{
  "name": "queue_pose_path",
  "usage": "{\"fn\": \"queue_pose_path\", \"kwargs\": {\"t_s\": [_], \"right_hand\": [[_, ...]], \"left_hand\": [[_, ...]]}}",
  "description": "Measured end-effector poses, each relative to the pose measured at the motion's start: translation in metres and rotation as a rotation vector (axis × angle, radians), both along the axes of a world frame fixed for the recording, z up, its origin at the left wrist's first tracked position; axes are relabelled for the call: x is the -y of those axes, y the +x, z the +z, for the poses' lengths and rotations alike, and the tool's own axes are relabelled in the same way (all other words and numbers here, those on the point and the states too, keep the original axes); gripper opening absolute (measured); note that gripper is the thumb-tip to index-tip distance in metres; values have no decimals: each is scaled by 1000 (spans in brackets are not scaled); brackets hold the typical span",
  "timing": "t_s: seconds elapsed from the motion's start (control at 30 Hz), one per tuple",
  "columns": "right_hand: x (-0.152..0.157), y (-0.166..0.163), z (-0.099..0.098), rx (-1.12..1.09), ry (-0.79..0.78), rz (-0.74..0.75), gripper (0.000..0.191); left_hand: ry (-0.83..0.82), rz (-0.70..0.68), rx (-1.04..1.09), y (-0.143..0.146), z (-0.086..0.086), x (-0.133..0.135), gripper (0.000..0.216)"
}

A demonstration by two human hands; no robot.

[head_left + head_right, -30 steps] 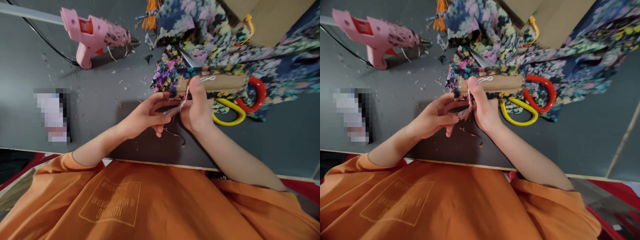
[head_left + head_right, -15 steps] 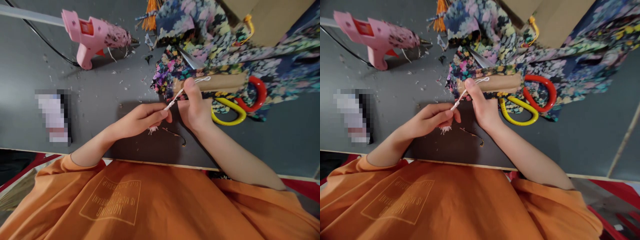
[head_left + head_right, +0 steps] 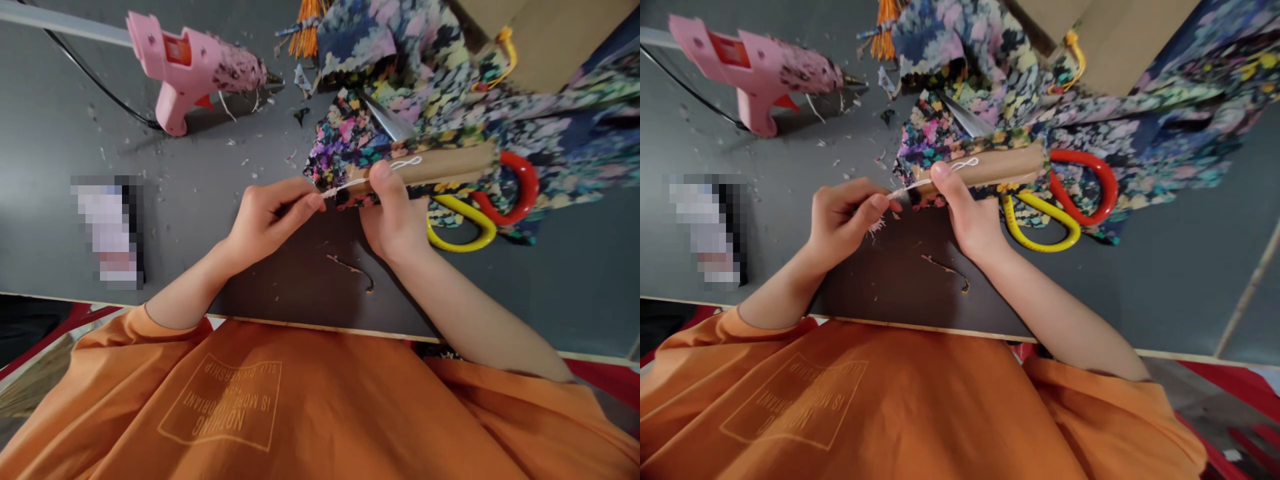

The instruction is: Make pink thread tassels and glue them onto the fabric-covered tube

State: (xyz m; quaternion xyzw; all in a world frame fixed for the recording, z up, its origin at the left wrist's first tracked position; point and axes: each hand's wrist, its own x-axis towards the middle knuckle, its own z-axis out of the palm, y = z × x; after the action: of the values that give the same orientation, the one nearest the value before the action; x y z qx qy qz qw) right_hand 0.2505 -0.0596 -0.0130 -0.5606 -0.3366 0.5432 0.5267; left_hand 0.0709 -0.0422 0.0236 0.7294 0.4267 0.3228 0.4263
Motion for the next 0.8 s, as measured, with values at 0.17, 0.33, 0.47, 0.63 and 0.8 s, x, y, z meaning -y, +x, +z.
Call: {"fn": "queue_pose_path", "kwargs": {"t_s": [0.17, 0.33, 0.47, 0.63, 0.8], "right_hand": [[1, -3, -1, -51, 30, -42, 18], [0, -4, -8, 11, 36, -95, 19], [-1, -4, -8, 55, 57, -97, 16], [-1, -3, -9, 56, 89, -100, 19], [-2, -4, -13, -2, 111, -78, 19]], "left_hand": [[-2, 6, -26, 0, -2, -1, 34], [-5, 15, -41, 0, -3, -1, 35], [1, 12, -55, -1, -5, -2, 36], [-1, 23, -49, -1, -7, -2, 34], [1, 28, -40, -1, -8, -3, 33]]}}
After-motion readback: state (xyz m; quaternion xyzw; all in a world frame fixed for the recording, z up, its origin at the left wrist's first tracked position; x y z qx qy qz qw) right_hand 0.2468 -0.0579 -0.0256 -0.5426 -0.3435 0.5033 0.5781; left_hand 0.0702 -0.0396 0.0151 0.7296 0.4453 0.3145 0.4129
